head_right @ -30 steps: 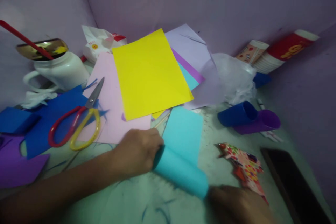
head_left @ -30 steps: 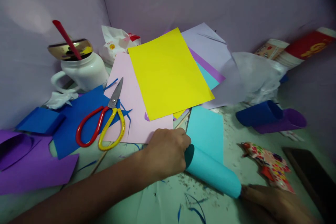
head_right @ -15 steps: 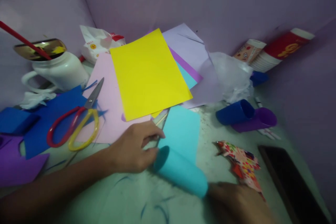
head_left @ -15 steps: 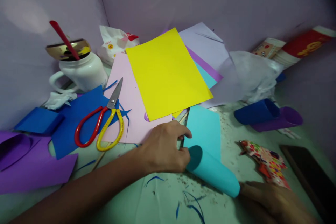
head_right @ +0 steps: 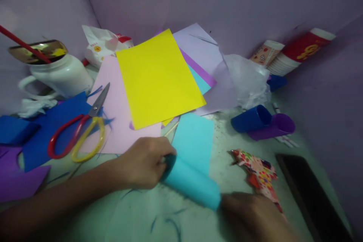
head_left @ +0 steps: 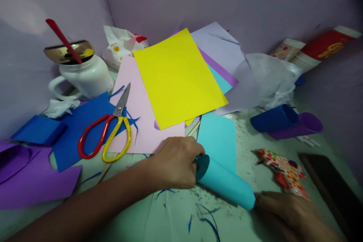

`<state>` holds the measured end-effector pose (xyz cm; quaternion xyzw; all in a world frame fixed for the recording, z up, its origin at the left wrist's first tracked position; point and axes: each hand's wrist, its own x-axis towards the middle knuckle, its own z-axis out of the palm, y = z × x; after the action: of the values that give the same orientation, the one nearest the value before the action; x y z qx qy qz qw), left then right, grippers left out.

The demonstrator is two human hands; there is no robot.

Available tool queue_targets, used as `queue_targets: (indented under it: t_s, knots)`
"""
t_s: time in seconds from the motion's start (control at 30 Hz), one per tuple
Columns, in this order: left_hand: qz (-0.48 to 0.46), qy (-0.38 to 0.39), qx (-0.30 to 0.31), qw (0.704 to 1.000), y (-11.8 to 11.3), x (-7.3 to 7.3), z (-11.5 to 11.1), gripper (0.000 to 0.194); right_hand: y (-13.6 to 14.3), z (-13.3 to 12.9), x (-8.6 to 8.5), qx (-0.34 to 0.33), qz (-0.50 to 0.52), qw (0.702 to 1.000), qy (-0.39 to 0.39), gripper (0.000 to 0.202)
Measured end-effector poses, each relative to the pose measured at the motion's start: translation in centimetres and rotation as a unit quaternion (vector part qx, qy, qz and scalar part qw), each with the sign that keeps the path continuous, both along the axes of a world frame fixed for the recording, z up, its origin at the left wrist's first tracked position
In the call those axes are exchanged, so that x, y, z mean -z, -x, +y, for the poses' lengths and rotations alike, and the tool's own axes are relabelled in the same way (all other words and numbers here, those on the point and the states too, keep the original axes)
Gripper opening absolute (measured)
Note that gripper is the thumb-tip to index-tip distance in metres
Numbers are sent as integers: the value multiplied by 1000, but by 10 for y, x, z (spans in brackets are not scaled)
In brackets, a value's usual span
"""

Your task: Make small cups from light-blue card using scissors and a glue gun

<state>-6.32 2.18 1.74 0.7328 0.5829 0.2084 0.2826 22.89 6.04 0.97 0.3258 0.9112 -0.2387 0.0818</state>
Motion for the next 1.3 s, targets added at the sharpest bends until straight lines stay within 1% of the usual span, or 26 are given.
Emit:
queue_targets:
  t_s: [0.13,0.3,0.43,0.53,0.6,0.77,0.87,0.97,1.1,1.2,1.3]
  knots:
    - [23,7,13,1000,0,-1,0,17,2,3,-2,-17,18,1000,-3,29]
    - [18,8,2,1000,-1,-1,0,17,7,8,-7,-78,21,997,-6,27]
    - [-6,3,-15,1000,0,0,2,14,12,5,-12,-50,-12,999,-15,27]
    - [-17,-2,-4,1000,1,1,4,15,16,1,-13,-18,5,1000,-17,28]
    - [-23,-4,8,1000,1,1,5,16,17,0,-13,-11,19,1000,-21,28]
    - [-23,-14,6,1000,-1,2,7,17,18,2,-13,-35,7,999,-17,30]
    - [-12,-19,-7,1000,-1,3,7,17,17,2,-10,-46,16,998,-35,31]
    - [10,-10,-19,1000,-2,4,7,18,16,1,-7,-53,27,996,-67,30]
    - [19,3,-21,1000,-3,4,5,19,17,0,-7,-62,12,995,-82,28]
    - [20,17,-21,999,-3,4,5,20,14,1,-8,-74,6,994,-83,27]
    - [23,33,-25,999,-4,4,6,20,9,4,-6,-84,-3,994,-66,25]
